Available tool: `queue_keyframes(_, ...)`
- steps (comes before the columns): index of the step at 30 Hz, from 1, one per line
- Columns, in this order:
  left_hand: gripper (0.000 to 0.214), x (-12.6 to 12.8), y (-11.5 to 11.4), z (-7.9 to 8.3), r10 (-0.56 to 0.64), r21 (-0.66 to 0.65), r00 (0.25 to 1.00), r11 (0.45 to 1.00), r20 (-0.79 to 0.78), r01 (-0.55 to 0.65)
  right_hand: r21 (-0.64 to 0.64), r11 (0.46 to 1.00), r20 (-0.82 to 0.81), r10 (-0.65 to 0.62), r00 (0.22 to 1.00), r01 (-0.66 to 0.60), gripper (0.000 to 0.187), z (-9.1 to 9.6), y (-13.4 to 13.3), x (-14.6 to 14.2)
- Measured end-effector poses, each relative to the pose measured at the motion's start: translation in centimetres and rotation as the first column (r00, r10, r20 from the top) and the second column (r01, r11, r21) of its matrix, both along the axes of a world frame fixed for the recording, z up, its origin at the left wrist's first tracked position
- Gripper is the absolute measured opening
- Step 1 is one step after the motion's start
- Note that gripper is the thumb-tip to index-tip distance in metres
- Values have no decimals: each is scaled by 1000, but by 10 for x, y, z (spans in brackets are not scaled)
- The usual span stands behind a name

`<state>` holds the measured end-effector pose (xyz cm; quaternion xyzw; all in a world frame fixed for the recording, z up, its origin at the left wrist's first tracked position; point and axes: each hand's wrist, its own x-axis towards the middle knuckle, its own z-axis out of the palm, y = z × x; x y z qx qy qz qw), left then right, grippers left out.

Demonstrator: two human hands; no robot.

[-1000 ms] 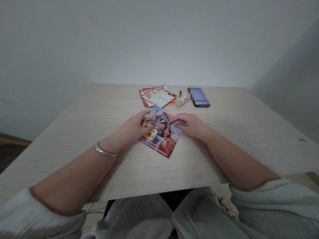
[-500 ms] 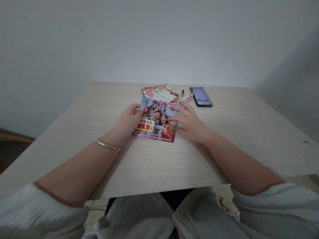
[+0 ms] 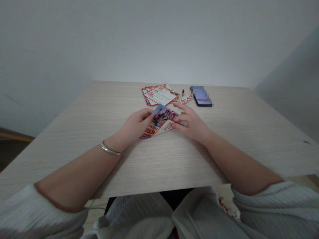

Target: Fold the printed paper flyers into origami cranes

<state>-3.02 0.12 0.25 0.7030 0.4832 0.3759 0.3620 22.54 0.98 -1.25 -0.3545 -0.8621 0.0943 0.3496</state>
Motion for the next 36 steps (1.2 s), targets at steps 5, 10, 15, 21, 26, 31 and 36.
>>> queue_keyframes(5,38,2,-6,4,-35,11,993,999,-110,37,-136,989,-147,-85,986,65,9,1,0,-11)
queue_keyframes(10,44,3,-8,5,-86,83,981,991,-171,102,-261,954,-203,-203,958,147,9,7,-6,-20)
queue_keyframes(15,35,6,-10,5,-75,95,982,991,-174,93,-350,922,-259,-264,929,165,13,13,-15,-27)
queue_keyframes(21,28,10,-11,6,-47,42,998,998,-28,48,-376,907,-223,-286,932,189,22,16,-23,-28)
queue_keyframes(26,27,11,-11,6,-20,12,989,1000,143,19,-281,927,-173,-302,937,247,23,16,-24,-23)
queue_keyframes(31,30,11,-10,5,-40,-7,984,999,171,42,-273,933,-186,-290,939,234,14,14,-21,-21)
queue_keyframes(36,32,11,-12,5,-2,-9,991,1000,134,3,-318,934,-259,-249,933,161,7,14,-18,-22)
